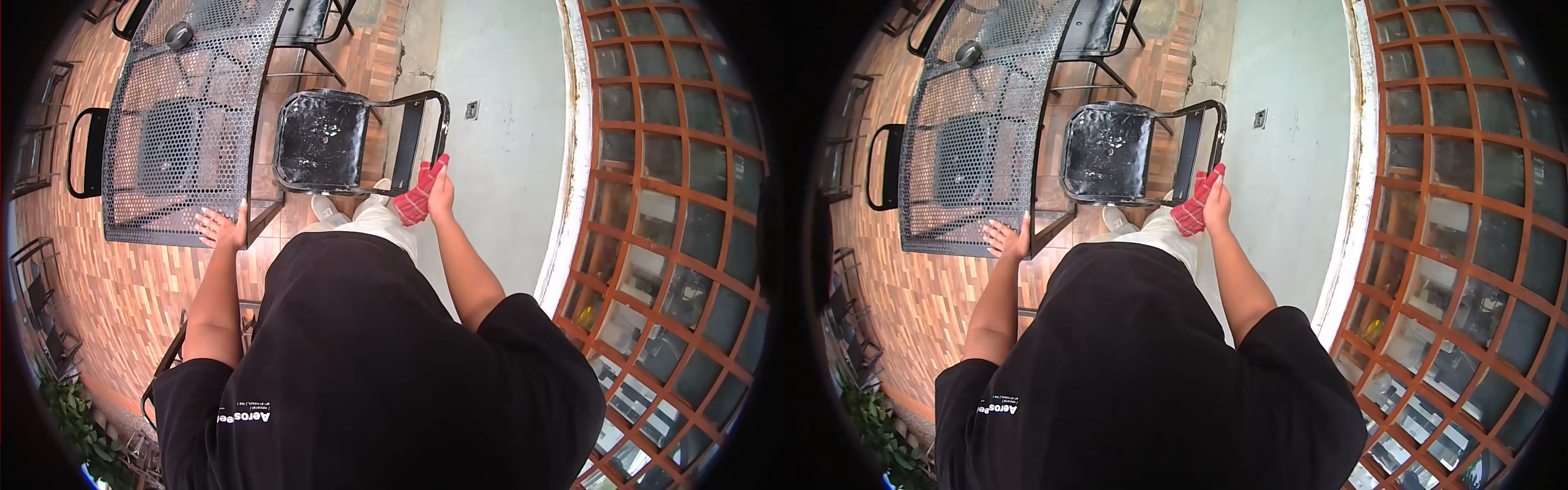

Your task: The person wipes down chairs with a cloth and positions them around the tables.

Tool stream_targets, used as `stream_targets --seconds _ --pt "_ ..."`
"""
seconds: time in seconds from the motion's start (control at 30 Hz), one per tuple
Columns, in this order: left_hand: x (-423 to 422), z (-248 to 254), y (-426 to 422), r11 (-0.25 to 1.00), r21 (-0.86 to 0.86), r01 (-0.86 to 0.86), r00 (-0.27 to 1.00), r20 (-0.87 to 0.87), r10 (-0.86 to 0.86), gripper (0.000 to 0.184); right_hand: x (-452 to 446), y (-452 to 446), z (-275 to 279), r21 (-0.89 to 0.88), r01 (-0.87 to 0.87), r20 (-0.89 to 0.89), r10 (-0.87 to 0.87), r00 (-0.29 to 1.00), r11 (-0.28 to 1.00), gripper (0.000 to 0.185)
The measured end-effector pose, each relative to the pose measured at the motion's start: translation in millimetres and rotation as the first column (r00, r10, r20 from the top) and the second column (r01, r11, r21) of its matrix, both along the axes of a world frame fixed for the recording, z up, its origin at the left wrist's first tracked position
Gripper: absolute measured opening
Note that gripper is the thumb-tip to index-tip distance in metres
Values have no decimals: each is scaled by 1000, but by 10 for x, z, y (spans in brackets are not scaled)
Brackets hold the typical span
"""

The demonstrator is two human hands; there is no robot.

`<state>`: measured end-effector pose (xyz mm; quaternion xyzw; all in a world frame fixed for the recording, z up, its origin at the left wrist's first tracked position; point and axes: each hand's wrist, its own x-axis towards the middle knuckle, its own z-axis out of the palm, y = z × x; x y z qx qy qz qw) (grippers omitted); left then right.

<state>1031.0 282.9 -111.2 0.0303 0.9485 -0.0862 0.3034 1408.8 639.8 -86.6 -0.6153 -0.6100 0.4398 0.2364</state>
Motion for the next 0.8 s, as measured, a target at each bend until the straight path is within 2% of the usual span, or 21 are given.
stream_targets --seconds 0.17,0.27,0.43,0.63,0.7,0.8 --pt "8 44 16 1000 0 -8 1000 12 8 129 -36 -55 70 48 25 -26 -24 999 999 65" --pt "19 76 28 1000 4 -7 1000 7 7 129 -74 280 88 -164 -17 -45 10 999 986 58" --pt "21 78 35 1000 5 -13 1000 1 13 130 -292 961 -30 -239 -84 -116 57 992 967 57" --pt "10 143 69 1000 0 -9 1000 17 9 130 -743 1849 -111 -366 -26 -148 -30 989 930 63" --pt "18 133 48 1000 4 -4 1000 22 4 130 -856 2146 -238 -394 -4 -5 2 1000 919 48" --pt "39 142 47 1000 -1 -3 1000 21 3 130 -1018 2385 -262 -514 -29 -72 -9 997 858 40"
